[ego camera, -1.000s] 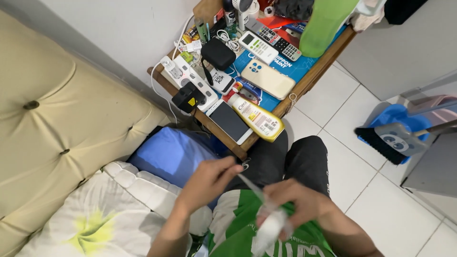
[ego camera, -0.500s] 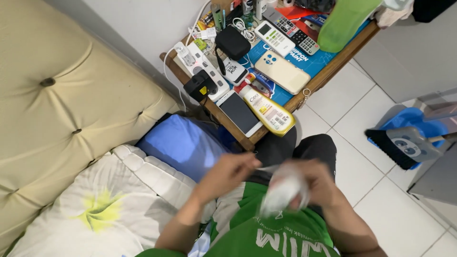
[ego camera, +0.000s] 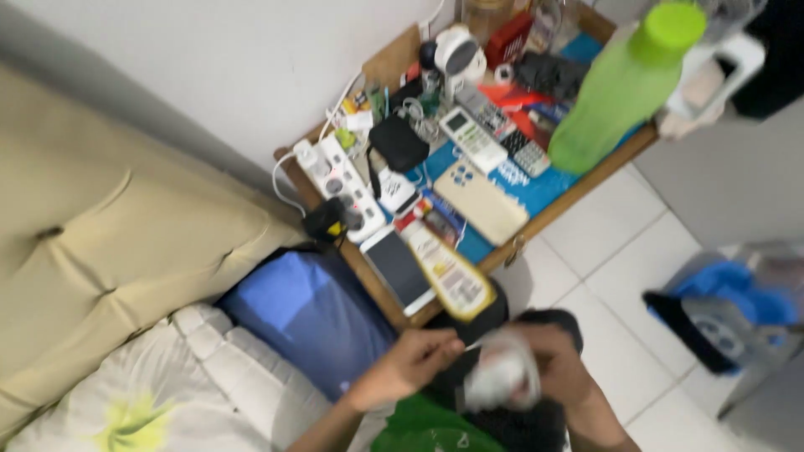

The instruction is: The recorder tidies up a nightstand and packs various personal items into a black backpack on a bed, followed by brief sweeping.

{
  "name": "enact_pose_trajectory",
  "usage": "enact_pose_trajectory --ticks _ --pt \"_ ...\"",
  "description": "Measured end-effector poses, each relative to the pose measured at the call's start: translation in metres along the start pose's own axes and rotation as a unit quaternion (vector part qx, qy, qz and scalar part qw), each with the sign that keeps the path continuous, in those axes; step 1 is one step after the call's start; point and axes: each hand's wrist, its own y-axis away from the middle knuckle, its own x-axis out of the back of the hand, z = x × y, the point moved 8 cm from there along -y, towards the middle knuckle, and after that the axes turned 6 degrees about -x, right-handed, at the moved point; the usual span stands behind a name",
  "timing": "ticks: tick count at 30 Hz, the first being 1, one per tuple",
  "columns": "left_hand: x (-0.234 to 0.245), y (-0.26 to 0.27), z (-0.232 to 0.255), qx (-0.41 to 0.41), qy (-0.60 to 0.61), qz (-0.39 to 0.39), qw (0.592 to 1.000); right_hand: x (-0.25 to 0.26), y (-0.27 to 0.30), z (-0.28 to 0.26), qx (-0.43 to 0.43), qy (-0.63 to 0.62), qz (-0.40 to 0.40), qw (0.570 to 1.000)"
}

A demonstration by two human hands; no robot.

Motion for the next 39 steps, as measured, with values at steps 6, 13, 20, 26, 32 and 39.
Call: enact_pose_trajectory --ticks 6,13,20,26,32,39 --pt "-0.011 -0.075 -0.002 0.086 0.044 0.091 0.991 0.133 -0.048 -0.052 0.02 0.449 0.205 0.87" --pt "0.0 -0.155 0.125 0.015 -0.207 -0.103 0.973 0.101 -0.025 -0.069 -0.266 0.283 -0.209 0.898" --pt "-0.028 -0.108 -0.013 0.079 0.361 0.165 0.915 0.111 -0.052 -0.038 -0.358 -0.129 0.121 0.917" --pt "-0.012 -0.074 0.024 0.125 0.429 0.376 0.812 0.068 -0.106 -0.063 -0.241 0.177 0.129 0.945" --pt "-0.033 -0.04 -0.03 0.146 0.527 0.485 0.683 0.004 -0.099 -0.075 0.064 0.492 -0.082 0.864" --pt "-0.066 -0.067 -0.066 0.032 0.596 0.554 0.58 0.024 -0.119 -0.127 0.059 0.353 -0.219 0.908"
